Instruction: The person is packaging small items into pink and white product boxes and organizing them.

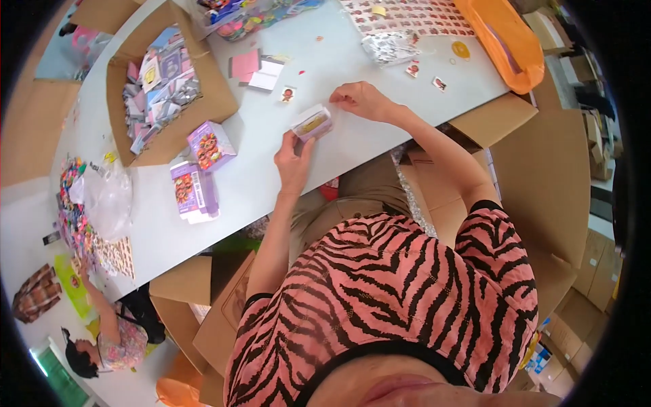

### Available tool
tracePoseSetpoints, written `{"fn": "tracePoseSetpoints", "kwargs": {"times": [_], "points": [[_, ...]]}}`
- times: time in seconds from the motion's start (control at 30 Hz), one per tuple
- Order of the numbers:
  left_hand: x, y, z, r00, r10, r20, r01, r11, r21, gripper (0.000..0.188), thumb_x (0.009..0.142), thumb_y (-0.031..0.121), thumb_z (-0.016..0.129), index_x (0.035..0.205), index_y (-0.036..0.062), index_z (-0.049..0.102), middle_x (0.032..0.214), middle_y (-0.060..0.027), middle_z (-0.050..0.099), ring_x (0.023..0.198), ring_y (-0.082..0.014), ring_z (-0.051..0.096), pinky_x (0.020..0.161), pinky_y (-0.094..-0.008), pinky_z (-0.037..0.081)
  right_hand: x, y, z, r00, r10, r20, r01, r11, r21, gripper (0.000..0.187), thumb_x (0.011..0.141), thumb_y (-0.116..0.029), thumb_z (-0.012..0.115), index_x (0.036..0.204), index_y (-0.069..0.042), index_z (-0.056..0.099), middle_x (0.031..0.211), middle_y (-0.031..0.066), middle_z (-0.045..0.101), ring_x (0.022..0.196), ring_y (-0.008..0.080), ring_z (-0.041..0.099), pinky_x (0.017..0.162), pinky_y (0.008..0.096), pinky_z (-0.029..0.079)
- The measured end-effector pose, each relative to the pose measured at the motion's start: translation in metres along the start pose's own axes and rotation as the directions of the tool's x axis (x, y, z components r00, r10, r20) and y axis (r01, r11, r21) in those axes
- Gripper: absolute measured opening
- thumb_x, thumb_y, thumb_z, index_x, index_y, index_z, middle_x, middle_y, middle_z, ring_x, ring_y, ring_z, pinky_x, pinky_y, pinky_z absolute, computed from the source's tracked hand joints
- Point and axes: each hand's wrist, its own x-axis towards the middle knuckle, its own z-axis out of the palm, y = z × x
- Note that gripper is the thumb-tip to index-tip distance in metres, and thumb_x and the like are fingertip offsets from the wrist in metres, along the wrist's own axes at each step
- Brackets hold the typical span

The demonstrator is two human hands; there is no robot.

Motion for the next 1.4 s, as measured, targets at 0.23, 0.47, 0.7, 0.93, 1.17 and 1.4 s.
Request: {"fn": "tracePoseSetpoints", "kwargs": {"times": [0.23,0.47,0.7,0.93,1.17,1.4], "points": [[-0.003,0.01,0.002,1.0,-0.015,-0.005,0.015,0.994,0.11,0.028,0.08,0.009,0.07,0.102,-0.0006,0.056,0.086,-0.0119,0.068,0.077,-0.0171,0.066,0.071,-0.0288,0.051,0.014,-0.014,0.011,0.994,0.051,0.098,-0.049,0.999,-0.015,0.017,0.082,-0.008,0.059,0.097,-0.003,0.066,0.087,0.0148,0.068,0.076,0.0277,0.066,0.069,0.0352,0.052],[-0.008,0.009,0.006,1.0,0.015,0.002,-0.015,0.997,0.07,0.03,0.08,0.007,0.07,0.105,-0.0007,0.056,0.093,-0.0139,0.068,0.086,-0.0197,0.067,0.076,-0.0305,0.052,0.009,-0.025,-0.009,0.992,0.069,0.101,-0.076,0.995,0.071,0.024,0.079,-0.007,0.059,0.103,-0.005,0.063,0.083,0.0123,0.068,0.073,0.0271,0.066,0.069,0.0363,0.051],[-0.005,0.006,0.0,0.996,0.024,-0.082,-0.02,0.999,0.049,0.032,0.079,0.006,0.07,0.107,0.0005,0.056,0.094,-0.0132,0.067,0.085,-0.023,0.067,0.076,-0.0316,0.052,-0.014,-0.063,-0.004,0.996,-0.04,0.078,0.024,0.981,0.191,0.041,0.073,-0.003,0.065,0.114,-0.004,0.057,0.103,0.0121,0.062,0.089,0.0251,0.06,0.078,0.0344,0.049],[0.0,0.024,-0.018,1.0,0.017,-0.021,-0.015,0.994,0.108,0.042,0.078,0.009,0.07,0.116,0.0008,0.054,0.116,-0.0157,0.06,0.105,-0.0273,0.06,0.091,-0.036,0.046,-0.02,-0.051,0.011,0.996,0.031,0.088,-0.047,0.983,0.177,0.042,0.076,-0.01,0.07,0.115,-0.003,0.056,0.103,0.0115,0.062,0.087,0.0246,0.06,0.076,0.0349,0.049],[-0.042,0.063,-0.064,0.981,0.011,-0.193,-0.006,1.0,0.026,0.04,0.082,0.011,0.066,0.119,0.0014,0.054,0.119,-0.0109,0.059,0.108,-0.0225,0.058,0.097,-0.0343,0.042,-0.062,-0.097,-0.027,0.94,0.023,0.341,-0.092,0.977,0.19,0.037,0.078,-0.007,0.069,0.114,-0.005,0.059,0.103,0.0099,0.064,0.088,0.0209,0.062,0.078,0.0327,0.05],[-0.068,0.119,-0.059,0.892,-0.184,0.413,0.39,0.776,-0.496,0.022,0.092,0.005,0.052,0.113,-0.0021,0.057,0.108,-0.0074,0.062,0.099,-0.0115,0.057,0.086,-0.025,0.046,-0.069,-0.175,-0.016,0.655,-0.354,0.668,0.054,0.903,0.426,0.035,0.084,-0.016,0.066,0.118,-0.007,0.06,0.113,0.0116,0.061,0.105,0.0263,0.058,0.094,0.0361,0.044]]}}
